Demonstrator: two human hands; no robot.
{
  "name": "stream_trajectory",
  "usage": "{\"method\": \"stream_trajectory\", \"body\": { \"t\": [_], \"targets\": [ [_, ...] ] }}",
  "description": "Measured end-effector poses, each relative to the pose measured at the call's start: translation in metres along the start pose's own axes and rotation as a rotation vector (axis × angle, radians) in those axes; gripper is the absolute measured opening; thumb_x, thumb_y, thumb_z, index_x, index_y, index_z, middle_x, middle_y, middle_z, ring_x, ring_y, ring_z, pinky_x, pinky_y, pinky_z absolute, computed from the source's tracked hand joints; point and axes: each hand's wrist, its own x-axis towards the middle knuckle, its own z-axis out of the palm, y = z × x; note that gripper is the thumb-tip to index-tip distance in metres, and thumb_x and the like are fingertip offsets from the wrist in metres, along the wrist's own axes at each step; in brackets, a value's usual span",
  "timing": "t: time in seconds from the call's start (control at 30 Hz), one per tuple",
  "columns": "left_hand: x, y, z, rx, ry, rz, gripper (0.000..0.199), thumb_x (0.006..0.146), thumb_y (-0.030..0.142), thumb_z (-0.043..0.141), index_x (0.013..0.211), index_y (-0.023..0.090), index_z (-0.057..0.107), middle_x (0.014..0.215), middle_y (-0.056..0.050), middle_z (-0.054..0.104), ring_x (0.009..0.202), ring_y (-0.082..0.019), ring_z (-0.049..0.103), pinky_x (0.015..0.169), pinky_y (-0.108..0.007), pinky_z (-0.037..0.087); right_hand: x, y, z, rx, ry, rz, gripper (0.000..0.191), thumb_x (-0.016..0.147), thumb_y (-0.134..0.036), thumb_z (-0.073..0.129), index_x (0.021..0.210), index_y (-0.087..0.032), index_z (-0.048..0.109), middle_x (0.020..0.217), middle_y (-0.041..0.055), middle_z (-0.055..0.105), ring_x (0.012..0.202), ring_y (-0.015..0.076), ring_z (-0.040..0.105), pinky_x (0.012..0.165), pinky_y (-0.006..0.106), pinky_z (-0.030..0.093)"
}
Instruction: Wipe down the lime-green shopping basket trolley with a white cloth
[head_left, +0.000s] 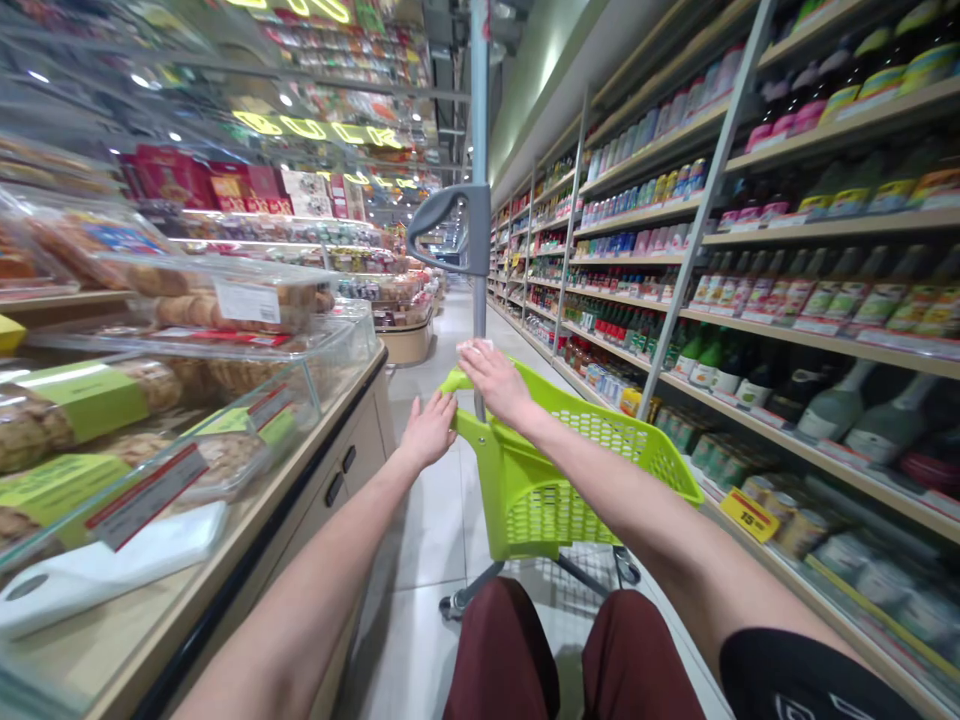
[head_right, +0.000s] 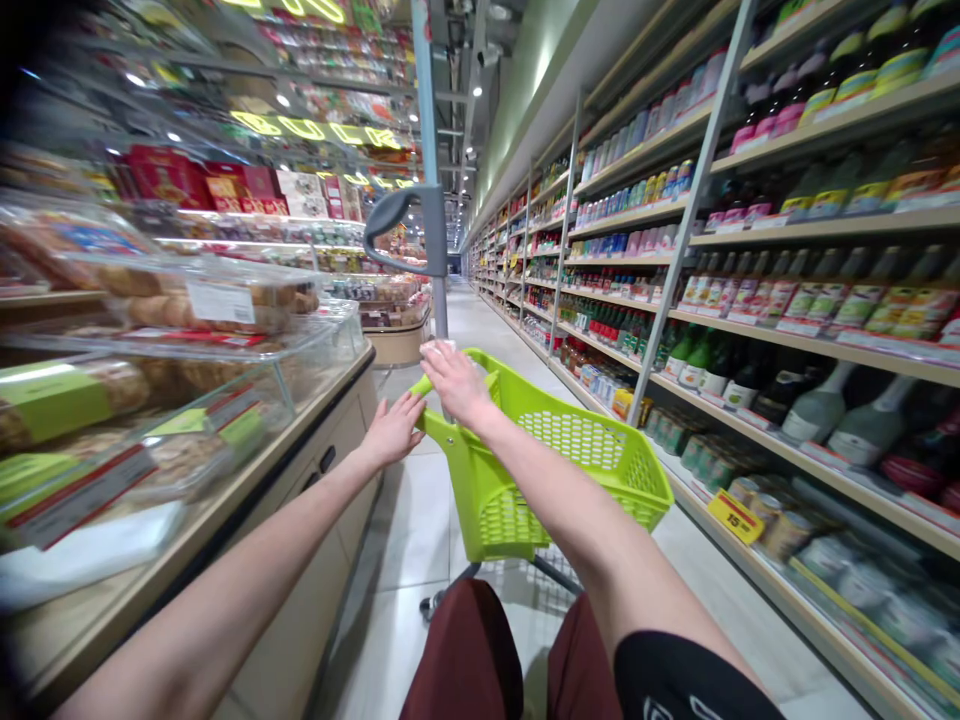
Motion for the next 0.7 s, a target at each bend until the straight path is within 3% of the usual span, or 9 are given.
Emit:
{"method": "stream_trajectory", "body": {
  "t": [0.1, 0.17, 0.3, 0.53, 0.7],
  "targets": [
    [0.005, 0.003, 0.001, -0.028, 0.03, -0.001, 0.041, 0.075, 0.026, 0.049, 0.115, 0.017, 0.046, 0.124, -0.011, 0.049, 0.121, -0.026, 0.035, 0.097, -0.046, 0.029, -0.022, -0.004, 0.01, 0.045, -0.028, 0.001, 0.033, 0.087, -0.012, 0.04, 0.116, -0.019, 0.051, 0.131, 0.0053, 0.043, 0.13, 0.0187, 0.021, 0.104, 0.044, 0.027],
    [0.003, 0.006, 0.002, -0.036, 0.079, -0.03, 0.039, 0.074, 0.028, 0.053, 0.11, 0.016, 0.049, 0.118, -0.011, 0.053, 0.117, -0.027, 0.039, 0.093, -0.041, 0.034, -0.061, -0.015, 0.026, 0.1, 0.002, 0.027, 0.034, 0.087, -0.011, 0.038, 0.118, -0.02, 0.05, 0.129, 0.0051, 0.046, 0.13, 0.0168, 0.022, 0.104, 0.042, 0.029],
    [-0.006, 0.011, 0.002, -0.044, 0.141, -0.031, 0.038, 0.074, 0.035, 0.056, 0.107, 0.018, 0.05, 0.115, -0.011, 0.054, 0.113, -0.027, 0.041, 0.088, -0.04, 0.034, -0.129, -0.034, 0.049, 0.198, 0.167, 0.214, 0.043, 0.084, -0.005, 0.034, 0.125, -0.016, 0.043, 0.13, 0.0087, 0.044, 0.129, 0.0158, 0.022, 0.105, 0.041, 0.027],
    [-0.009, 0.03, -0.011, 0.0, 0.13, -0.057, 0.033, 0.077, 0.042, 0.05, 0.101, 0.019, 0.053, 0.106, -0.01, 0.058, 0.1, -0.025, 0.046, 0.084, -0.04, 0.032, -0.14, -0.02, 0.04, 0.271, 0.145, 0.395, 0.051, 0.076, 0.0, 0.035, 0.124, -0.013, 0.045, 0.129, 0.0112, 0.044, 0.126, 0.0163, 0.03, 0.106, 0.039, 0.026],
    [-0.009, 0.07, -0.023, -0.008, 0.135, -0.058, 0.032, 0.078, 0.045, 0.047, 0.094, 0.019, 0.055, 0.095, -0.01, 0.058, 0.096, -0.026, 0.045, 0.081, -0.041, 0.032, -0.17, 0.004, 0.022, 0.256, 0.205, 0.488, 0.056, 0.072, 0.001, 0.032, 0.123, -0.018, 0.046, 0.127, 0.0091, 0.046, 0.123, 0.0167, 0.033, 0.103, 0.042, 0.029]
  ]
}}
